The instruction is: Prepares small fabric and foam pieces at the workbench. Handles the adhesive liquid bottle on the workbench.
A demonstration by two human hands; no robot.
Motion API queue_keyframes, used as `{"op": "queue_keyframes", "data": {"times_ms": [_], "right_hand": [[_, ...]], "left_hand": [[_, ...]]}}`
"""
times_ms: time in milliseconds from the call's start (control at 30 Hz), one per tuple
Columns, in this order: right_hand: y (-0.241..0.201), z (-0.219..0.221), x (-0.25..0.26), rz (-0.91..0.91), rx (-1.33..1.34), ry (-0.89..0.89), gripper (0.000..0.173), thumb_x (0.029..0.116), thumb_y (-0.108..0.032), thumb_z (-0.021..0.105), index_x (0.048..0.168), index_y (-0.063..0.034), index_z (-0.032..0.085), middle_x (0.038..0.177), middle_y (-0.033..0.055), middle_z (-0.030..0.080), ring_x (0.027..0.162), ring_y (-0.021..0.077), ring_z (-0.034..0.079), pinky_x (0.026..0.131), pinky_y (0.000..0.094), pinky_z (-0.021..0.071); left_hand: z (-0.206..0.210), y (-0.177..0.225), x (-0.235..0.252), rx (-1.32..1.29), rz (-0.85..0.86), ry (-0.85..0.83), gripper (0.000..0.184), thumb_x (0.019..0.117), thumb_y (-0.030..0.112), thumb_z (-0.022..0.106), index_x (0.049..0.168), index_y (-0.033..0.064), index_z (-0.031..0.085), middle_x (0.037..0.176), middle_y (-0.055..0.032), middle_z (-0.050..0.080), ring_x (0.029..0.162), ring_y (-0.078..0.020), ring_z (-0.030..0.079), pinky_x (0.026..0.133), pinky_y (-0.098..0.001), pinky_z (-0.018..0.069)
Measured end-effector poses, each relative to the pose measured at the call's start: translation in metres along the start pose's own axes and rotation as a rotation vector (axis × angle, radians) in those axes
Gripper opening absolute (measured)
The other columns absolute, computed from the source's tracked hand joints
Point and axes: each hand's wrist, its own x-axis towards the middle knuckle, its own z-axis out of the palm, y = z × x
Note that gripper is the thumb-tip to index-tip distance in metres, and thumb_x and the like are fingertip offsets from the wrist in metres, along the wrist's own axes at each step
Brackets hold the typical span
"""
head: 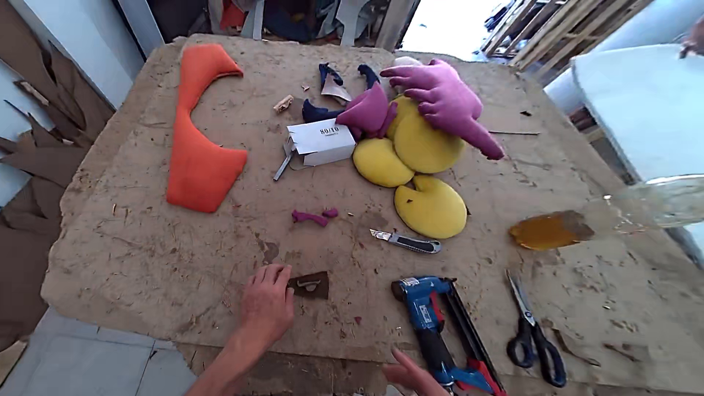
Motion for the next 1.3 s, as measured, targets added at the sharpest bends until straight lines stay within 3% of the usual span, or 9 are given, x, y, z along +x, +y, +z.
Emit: {"op": "queue_keyframes", "data": {"times_ms": [167,333,533,700,833,967,1100,1200,1300], "right_hand": [[-0.026,0.048,0.108,-0.244,-0.335,0.232,0.054,0.0956,-0.029,0.065,0.145,-0.0086,0.056,0.131,0.0024,0.069,0.122,0.017,0.064,0.1,0.0431,0.0579],[-0.017,0.068,0.19,-0.174,-0.605,-0.183,0.066,0.0937,-0.032,0.069,0.155,-0.0332,0.045,0.15,-0.0043,0.056,0.147,0.0214,0.041,0.115,0.0517,0.0412],[-0.012,0.079,0.204,-0.118,-0.671,-0.254,0.057,0.0958,-0.027,0.065,0.151,-0.0269,0.052,0.123,-0.0013,0.07,0.125,0.022,0.06,0.111,0.0496,0.0421],[-0.018,0.085,0.205,-0.059,-0.556,-0.286,0.063,0.0918,-0.019,0.07,0.152,-0.0245,0.051,0.13,0.0083,0.065,0.113,0.0243,0.065,0.1,0.0453,0.0537],[-0.015,0.076,0.199,0.009,-0.271,-0.241,0.063,0.0878,-0.016,0.074,0.148,-0.0182,0.056,0.108,0.0045,0.074,0.092,0.0158,0.071,0.088,0.0373,0.0585],[-0.025,0.058,0.185,0.075,0.096,-0.244,0.068,0.083,-0.014,0.079,0.147,-0.015,0.056,0.102,0.0044,0.075,0.087,0.015,0.072,0.081,0.0348,0.0607],[-0.035,0.048,0.169,0.139,0.413,-0.159,0.069,0.0818,-0.012,0.081,0.147,-0.012,0.057,0.107,0.0105,0.075,0.093,0.0202,0.073,0.086,0.0381,0.0612],[-0.044,0.052,0.163,0.16,0.558,-0.136,0.069,0.083,-0.011,0.082,0.147,-0.0087,0.056,0.111,0.0143,0.074,0.098,0.023,0.072,0.09,0.0396,0.06],[-0.058,0.06,0.163,0.128,0.552,-0.147,0.079,0.0797,-0.016,0.085,0.15,-0.0069,0.05,0.11,0.0126,0.072,0.097,0.0224,0.071,0.087,0.0381,0.0614]], "left_hand": [[-0.001,0.003,0.009,-0.021,-0.008,-0.141,0.029,0.0989,0.028,0.06,0.123,0.0163,0.072,0.141,-0.0061,0.06,0.139,-0.0274,0.049,0.112,-0.0498,0.0412],[0.007,0.0,0.008,-0.083,0.059,-0.066,0.019,0.0977,0.02,0.06,0.108,0.0114,0.073,0.13,-0.0073,0.066,0.132,-0.0266,0.055,0.105,-0.0486,0.0463],[-0.002,-0.004,0.014,-0.091,0.052,-0.149,0.045,0.0992,0.024,0.06,0.144,0.0165,0.059,0.136,-0.0081,0.065,0.132,-0.0273,0.056,0.107,-0.0472,0.0453],[-0.005,-0.018,0.023,-0.161,0.091,-0.215,0.029,0.1013,0.032,0.059,0.119,0.0134,0.073,0.126,-0.0088,0.068,0.127,-0.028,0.056,0.11,-0.0467,0.0419],[0.0,-0.028,0.021,-0.293,0.185,-0.059,0.027,0.1015,0.031,0.06,0.108,0.0135,0.078,0.107,-0.0047,0.076,0.109,-0.0229,0.068,0.102,-0.0414,0.0507],[-0.019,-0.037,0.014,-0.346,0.222,0.05,0.024,0.0995,0.017,0.056,0.107,0.0096,0.078,0.104,-0.0057,0.077,0.102,-0.0226,0.072,0.094,-0.0416,0.0571],[-0.051,-0.064,0.009,-0.385,-0.03,0.078,0.031,0.1056,0.022,0.049,0.121,0.0104,0.073,0.097,-0.0033,0.076,0.091,-0.0197,0.073,0.085,-0.0465,0.0605],[-0.064,-0.066,0.006,-0.546,-0.183,0.101,0.031,0.1046,0.035,0.052,0.097,0.0135,0.072,0.068,0.0022,0.067,0.058,-0.0131,0.066,0.058,-0.0381,0.0586],[-0.073,-0.04,0.0,-0.952,-0.166,-0.036,0.025,0.1011,0.024,0.06,0.115,0.004,0.065,0.089,-0.0048,0.072,0.076,-0.0171,0.072,0.072,-0.0374,0.063]]}}
